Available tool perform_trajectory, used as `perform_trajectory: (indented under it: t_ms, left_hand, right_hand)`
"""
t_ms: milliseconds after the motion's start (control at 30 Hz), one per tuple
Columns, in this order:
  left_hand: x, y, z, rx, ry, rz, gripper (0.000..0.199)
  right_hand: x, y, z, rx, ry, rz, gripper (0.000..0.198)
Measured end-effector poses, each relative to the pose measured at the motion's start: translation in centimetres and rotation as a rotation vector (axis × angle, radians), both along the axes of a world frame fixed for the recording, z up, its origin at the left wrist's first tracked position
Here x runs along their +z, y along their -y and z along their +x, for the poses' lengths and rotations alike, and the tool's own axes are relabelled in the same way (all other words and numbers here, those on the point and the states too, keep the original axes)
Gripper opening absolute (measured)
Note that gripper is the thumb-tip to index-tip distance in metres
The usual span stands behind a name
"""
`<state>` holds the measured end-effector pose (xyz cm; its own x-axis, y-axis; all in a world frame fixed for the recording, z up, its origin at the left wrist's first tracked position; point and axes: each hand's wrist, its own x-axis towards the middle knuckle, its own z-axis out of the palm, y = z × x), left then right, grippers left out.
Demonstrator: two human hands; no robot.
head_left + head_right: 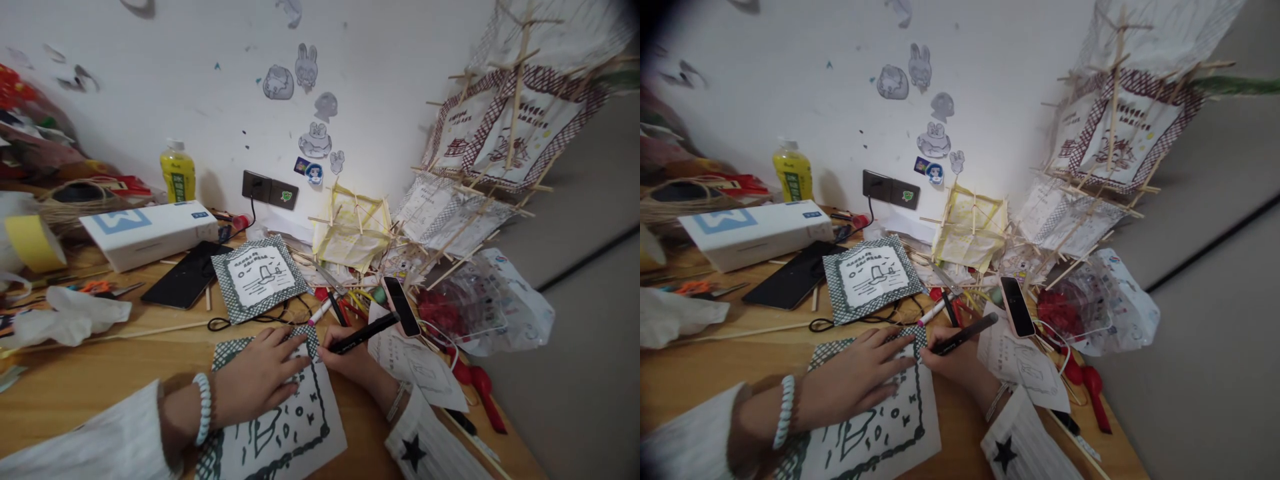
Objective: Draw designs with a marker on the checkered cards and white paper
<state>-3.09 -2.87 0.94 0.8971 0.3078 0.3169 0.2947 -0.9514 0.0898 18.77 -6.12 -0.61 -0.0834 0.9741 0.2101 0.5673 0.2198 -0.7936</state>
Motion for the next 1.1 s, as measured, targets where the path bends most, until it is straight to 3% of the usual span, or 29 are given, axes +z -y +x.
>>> perform_trajectory:
  t_ms: [300,700,933,1100]
  left_hand:
    - [0.24,0.10,-0.02,-0.014,-0.003,-0.033,0.033]
    - [0.05,0.14,-0.13,-0.014,-0.003,-0.024,0.033]
    - [0.22,0.27,0.26,-0.067,0.042,0.021,0.026]
    - [0.07,0.25,0.32,-0.093,0.064,0.023,0.028]
  right_hand:
    - [0.57,0.17,-0.27,0.052,-0.005,0.008,0.019]
    - [0.31,-0.35,-0.36,-0.190,-0.018,0.071,0.022]
    - [0.22,0.18,0.01,0.003,-0.035,-0.002,0.018]
    - [0.41,0.38,-0.03,0.055,-0.023,-0.015,0.016]
